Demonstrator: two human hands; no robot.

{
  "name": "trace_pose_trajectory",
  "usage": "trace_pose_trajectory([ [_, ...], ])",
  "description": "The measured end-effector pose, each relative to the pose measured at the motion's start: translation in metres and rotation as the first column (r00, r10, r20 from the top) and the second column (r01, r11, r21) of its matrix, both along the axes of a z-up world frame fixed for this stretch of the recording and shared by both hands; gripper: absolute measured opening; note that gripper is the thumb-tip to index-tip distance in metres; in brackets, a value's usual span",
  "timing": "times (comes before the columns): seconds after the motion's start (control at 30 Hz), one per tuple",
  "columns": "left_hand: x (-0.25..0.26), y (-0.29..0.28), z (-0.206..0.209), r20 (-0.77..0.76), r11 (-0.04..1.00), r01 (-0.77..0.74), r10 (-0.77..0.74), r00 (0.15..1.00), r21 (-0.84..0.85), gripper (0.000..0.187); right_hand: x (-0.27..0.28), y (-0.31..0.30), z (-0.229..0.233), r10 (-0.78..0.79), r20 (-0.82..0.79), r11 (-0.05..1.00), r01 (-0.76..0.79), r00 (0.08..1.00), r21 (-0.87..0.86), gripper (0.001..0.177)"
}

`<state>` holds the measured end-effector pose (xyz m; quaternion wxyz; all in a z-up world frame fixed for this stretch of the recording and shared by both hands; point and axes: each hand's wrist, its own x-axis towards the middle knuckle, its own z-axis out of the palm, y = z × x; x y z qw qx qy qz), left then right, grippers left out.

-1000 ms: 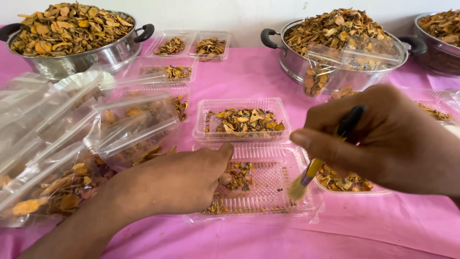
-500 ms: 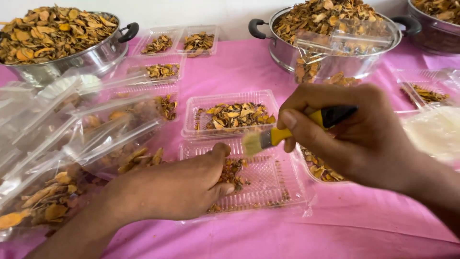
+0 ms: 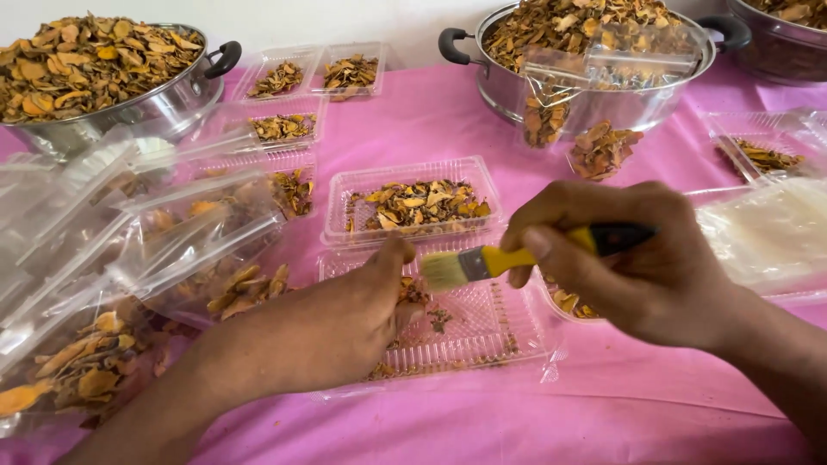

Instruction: Sorting and cleaning dried tea leaves in plastic containers using hands and a brush to remove impurities.

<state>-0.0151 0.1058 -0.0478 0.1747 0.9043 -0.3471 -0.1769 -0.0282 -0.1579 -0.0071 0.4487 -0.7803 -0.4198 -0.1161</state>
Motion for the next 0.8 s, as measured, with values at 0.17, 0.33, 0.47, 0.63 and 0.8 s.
trace_pose_trajectory([
  [0.17, 0.000, 0.009, 0.016, -0.076, 0.999, -0.039, 0.038, 0.996, -0.010, 0.069, -0.004, -0.009, -0.002, -0.226, -0.060, 0.969, 0.230, 0.972, 0.093, 0.026],
  [0.33, -0.016, -0.004, 0.055, -0.185, 0.883, -0.131, 0.236, 0.954, 0.451, 0.063, -0.007, -0.006, -0.003, -0.149, -0.052, 0.985, 0.153, 0.988, 0.086, 0.026],
  [0.47, -0.011, 0.000, 0.040, -0.158, 0.911, -0.086, 0.163, 0.974, 0.404, 0.037, -0.007, 0.001, -0.007, -0.040, -0.058, 0.998, 0.043, 0.998, 0.055, 0.024],
  [0.63, -0.008, 0.000, 0.030, -0.104, 0.944, -0.102, 0.141, 0.985, 0.314, 0.059, -0.008, 0.005, -0.010, -0.052, -0.075, 0.997, 0.055, 0.996, 0.045, 0.024],
  [0.8, -0.012, -0.002, 0.048, -0.122, 0.949, -0.199, 0.234, 0.965, 0.244, 0.070, -0.010, 0.005, -0.007, -0.124, -0.051, 0.990, 0.127, 0.991, 0.060, 0.026],
])
